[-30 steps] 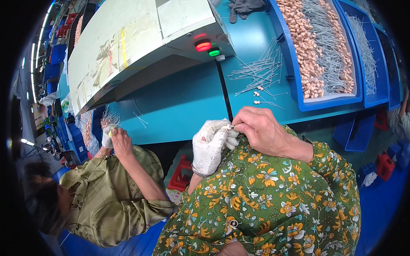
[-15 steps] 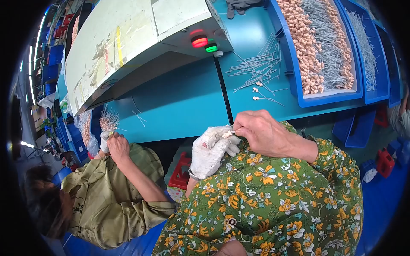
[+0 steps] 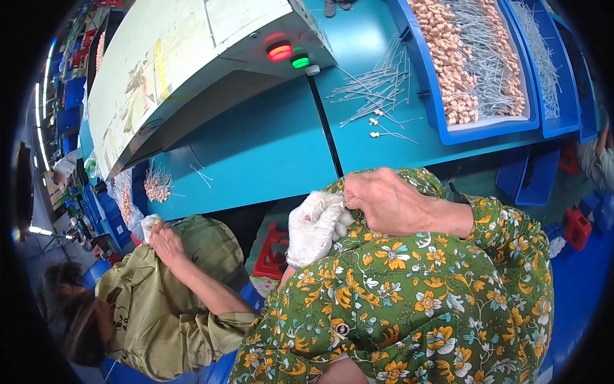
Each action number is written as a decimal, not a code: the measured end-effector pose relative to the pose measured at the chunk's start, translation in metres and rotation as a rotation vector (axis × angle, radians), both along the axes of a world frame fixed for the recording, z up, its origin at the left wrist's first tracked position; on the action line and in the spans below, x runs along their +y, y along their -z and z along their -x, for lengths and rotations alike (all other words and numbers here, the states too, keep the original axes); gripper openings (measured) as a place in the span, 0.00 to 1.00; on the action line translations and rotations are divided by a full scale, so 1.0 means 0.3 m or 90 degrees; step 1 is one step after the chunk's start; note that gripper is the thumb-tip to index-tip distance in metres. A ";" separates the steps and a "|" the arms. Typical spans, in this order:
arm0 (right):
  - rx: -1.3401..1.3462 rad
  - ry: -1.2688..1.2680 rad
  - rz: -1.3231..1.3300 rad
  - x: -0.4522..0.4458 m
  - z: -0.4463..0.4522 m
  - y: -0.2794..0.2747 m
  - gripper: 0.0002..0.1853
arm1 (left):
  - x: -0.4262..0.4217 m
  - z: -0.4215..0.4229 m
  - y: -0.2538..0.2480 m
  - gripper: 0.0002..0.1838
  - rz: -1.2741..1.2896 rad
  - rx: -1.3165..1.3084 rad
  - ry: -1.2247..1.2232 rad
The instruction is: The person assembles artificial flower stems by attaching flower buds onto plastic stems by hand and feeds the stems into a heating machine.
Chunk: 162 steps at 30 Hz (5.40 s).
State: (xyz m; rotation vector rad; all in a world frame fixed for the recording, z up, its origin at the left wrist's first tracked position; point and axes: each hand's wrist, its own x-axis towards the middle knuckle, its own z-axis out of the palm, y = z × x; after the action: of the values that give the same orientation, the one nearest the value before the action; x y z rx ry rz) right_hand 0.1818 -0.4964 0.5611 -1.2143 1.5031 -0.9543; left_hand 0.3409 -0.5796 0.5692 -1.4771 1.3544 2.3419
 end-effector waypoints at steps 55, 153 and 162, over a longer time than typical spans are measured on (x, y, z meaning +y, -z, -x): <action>0.025 0.127 0.002 0.061 -0.017 0.166 0.05 | -0.010 0.049 0.175 0.09 -0.025 0.036 0.031; 0.443 0.328 -0.266 0.046 0.189 0.540 0.09 | -0.727 0.110 0.594 0.11 0.905 -0.121 -0.166; 0.516 0.356 -0.215 0.090 0.223 0.498 0.10 | -0.911 0.179 0.736 0.10 1.025 -0.273 0.162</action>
State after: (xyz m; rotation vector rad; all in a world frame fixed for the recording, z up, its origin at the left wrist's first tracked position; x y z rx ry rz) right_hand 0.1151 -0.4696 0.4116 -0.9813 2.6217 -0.4987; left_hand 0.2870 -0.8529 0.3483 -1.5164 3.0773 0.3412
